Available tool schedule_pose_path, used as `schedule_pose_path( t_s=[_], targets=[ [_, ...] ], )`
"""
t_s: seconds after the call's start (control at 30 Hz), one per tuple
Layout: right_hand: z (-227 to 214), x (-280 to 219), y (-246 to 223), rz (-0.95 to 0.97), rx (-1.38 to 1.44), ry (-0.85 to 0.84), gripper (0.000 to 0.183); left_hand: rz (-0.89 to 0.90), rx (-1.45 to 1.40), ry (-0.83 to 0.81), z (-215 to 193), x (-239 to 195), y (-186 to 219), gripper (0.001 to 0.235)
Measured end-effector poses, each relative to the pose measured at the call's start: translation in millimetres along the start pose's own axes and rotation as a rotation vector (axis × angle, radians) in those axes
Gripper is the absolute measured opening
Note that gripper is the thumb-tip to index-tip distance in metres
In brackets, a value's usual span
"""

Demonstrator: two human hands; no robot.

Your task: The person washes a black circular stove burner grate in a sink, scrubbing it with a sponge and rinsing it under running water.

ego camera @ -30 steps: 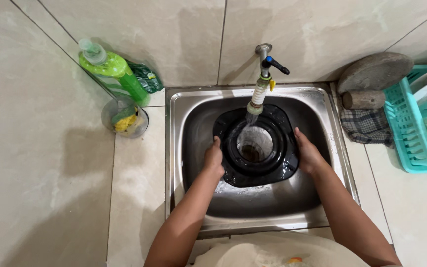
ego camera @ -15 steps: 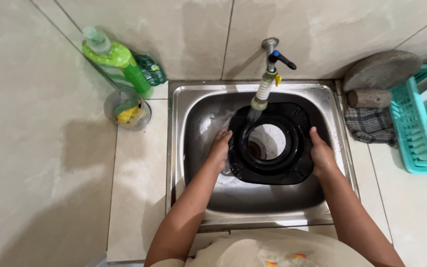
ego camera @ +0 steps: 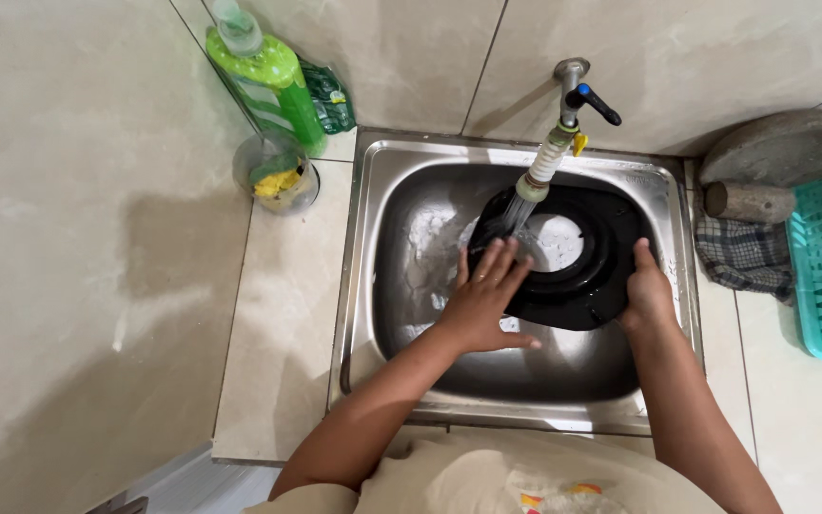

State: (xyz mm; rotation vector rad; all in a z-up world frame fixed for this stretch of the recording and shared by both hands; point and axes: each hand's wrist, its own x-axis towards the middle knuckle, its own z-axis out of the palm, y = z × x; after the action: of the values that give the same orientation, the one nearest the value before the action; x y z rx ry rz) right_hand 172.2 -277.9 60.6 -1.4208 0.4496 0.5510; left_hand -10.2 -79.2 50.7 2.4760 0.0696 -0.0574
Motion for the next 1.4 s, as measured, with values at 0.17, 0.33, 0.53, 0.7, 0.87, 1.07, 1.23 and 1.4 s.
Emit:
schedule_pose_path(
  t_s=[0.17, 0.33, 0.53, 0.7, 0.87, 1.07, 1.23, 1.4],
  targets=[
    [12.2, 2.8, 8.7, 0.199, -0.052, -0.129, 0.061, 0.106, 0.186, 0.073, -5.1, 1.0, 2.7, 0.089],
    [30.2, 0.2, 13.9, 0.260, -0.120, -0.332, 0.061, -0.100, -0.185, 0.116, -30.0, -32.5, 12.2, 0.054],
    [31.6, 83.3, 66.3, 0.290, 0.161, -0.606, 0.045, -0.347, -0.519, 0.281, -42.5, -71.5, 8.4, 0.048],
    [64.8, 134.8, 94.2, 0.387, 0.151, -0.499, 0.033, -0.436, -0.844, 0.423, -47.8, -95.0, -12.2, 0.040],
    [101.4, 122.9, 68.6, 0.180, 0.312, -0.563, 0.039, -0.392, -1.037, 0.583, -65.5, -121.3, -27.4, 0.040],
    [103.0, 74.2, 18.7, -0.216, 0.166, -0.600, 0.036, -0.243, -1.071, 0.703, -89.2, -141.9, -36.1, 0.036],
    [106.4, 45.3, 3.4, -0.544, -0.441, -0.571, 0.028, -0.142, -1.011, 0.726, -112.2, -145.9, -37.2, 0.042],
    [119.8, 37.4, -3.4, -0.474, -0.429, -0.615, 0.027, -0.127, -0.996, 0.745, -133.3, -147.2, -27.9, 0.050]
  ],
)
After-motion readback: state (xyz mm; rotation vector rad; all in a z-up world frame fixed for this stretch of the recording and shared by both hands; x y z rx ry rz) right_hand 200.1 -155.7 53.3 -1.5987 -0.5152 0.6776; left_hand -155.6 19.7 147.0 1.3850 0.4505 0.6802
